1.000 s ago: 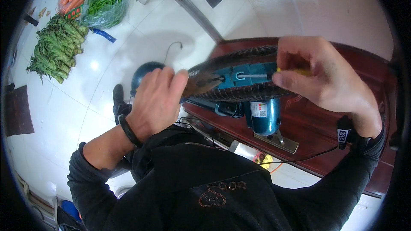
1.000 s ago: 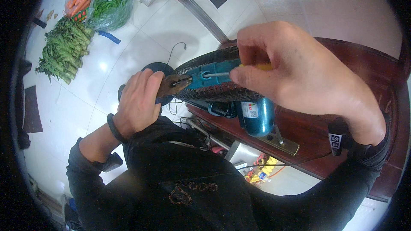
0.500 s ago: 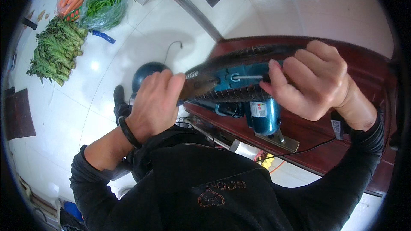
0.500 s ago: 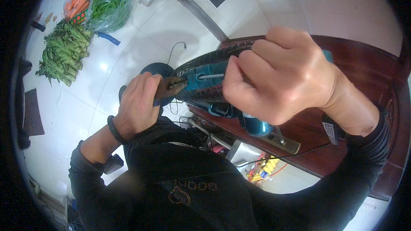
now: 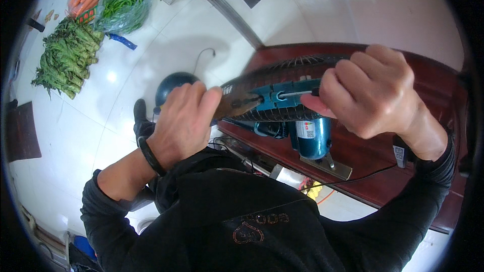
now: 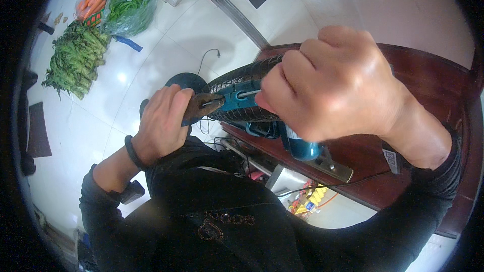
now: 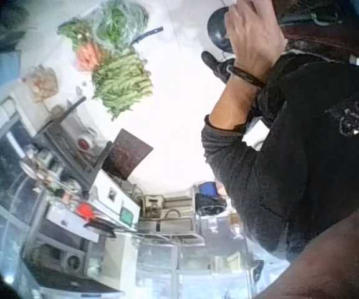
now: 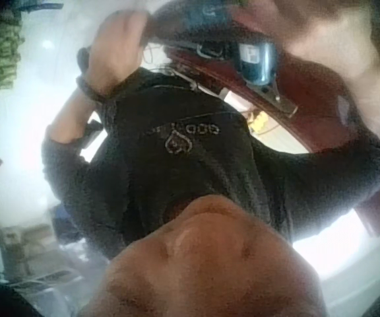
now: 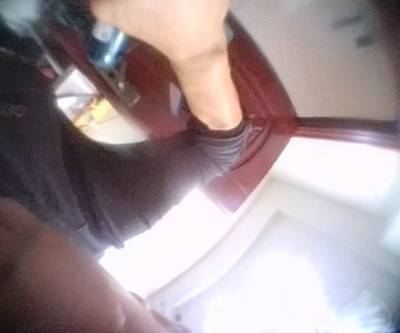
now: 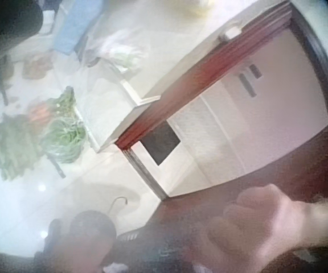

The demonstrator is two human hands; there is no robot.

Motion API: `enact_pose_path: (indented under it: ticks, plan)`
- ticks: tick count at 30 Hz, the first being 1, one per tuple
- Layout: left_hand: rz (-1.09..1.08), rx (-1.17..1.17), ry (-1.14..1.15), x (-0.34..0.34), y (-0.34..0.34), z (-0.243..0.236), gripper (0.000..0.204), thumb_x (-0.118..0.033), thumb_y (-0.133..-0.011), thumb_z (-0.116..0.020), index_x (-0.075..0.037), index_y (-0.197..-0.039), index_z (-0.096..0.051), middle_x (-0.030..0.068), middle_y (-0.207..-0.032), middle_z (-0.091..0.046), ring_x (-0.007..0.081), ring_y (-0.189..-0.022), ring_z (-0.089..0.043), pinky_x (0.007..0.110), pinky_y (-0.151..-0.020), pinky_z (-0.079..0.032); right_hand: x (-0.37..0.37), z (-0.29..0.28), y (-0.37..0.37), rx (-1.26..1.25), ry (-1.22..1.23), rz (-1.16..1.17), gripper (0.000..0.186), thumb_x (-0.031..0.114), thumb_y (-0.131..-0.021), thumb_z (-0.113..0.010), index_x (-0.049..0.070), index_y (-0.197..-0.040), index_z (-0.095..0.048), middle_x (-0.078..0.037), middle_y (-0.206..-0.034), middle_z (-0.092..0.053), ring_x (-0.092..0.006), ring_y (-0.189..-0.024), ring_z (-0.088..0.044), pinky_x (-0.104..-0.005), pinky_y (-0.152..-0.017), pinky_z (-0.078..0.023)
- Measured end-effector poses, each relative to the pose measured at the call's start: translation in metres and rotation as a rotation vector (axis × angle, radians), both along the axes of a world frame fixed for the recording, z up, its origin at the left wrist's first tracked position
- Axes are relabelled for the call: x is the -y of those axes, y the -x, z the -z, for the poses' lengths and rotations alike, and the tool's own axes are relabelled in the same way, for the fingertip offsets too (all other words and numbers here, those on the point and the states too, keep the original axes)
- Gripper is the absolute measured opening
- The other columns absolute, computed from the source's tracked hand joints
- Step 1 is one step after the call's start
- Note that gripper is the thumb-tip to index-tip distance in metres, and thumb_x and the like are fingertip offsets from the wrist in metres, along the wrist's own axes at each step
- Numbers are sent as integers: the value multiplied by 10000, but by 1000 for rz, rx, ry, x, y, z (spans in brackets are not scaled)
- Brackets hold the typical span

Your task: The person uses a screwdriver and pliers to adjust screws on the back of a teal table fan. They repeatedly tighten and loosen screws while holding the fan steady, then remove the pliers and continue with the screwdriver.

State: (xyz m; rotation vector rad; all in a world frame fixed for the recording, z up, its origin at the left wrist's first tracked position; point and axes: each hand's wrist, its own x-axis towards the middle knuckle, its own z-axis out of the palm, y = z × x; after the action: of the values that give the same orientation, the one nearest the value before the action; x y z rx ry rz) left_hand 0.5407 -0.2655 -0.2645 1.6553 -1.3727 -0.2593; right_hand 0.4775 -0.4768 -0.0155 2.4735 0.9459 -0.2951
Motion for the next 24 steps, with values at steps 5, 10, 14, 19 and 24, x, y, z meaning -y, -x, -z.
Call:
enact_pose_path:
  ticks: [5,10,14,19,24]
  plan:
    - [28,-57,-25,1,5,1,410,62,-747,-595,-24,-1138,-509,132,-897,-488,311,-818,-513,431,-714,-396,-19,-1,-9,2,-266,306,352,370,-881,-788,65,-818,-623,-24,-597,-583,-131,-473,-550,-228,-452,-433]
    - [11,-27,-22,1,6,-9,372,53,-759,-591,-26,-1114,-514,129,-889,-484,309,-816,-512,436,-710,-393,-33,-30,-31,-642,-312,1718,227,228,-965,-704,56,-927,-561,-63,-648,-611,-135,-512,-623,-219,-428,-460]
    - [-2,4,-31,0,6,-10,350,53,-767,-584,-26,-1102,-521,131,-887,-486,312,-819,-514,435,-714,-395,-25,-18,-22,-508,-274,1089,183,132,-946,-701,80,-893,-534,-47,-613,-604,-144,-474,-609,-211,-419,-451]
    - [13,-19,-52,-1,2,-2,371,57,-752,-593,-19,-1107,-517,141,-899,-499,324,-828,-517,438,-720,-399,-27,-7,-2,-42,36,-119,178,157,-907,-732,100,-869,-568,-15,-595,-566,-92,-452,-529,-216,-422,-383]
    - [14,-74,-13,3,6,-2,393,64,-734,-607,-20,-1106,-513,147,-904,-506,333,-841,-523,448,-733,-405,-19,-8,-8,52,-228,51,245,235,-885,-754,80,-819,-575,-17,-594,-531,-111,-449,-485,-233,-426,-360]
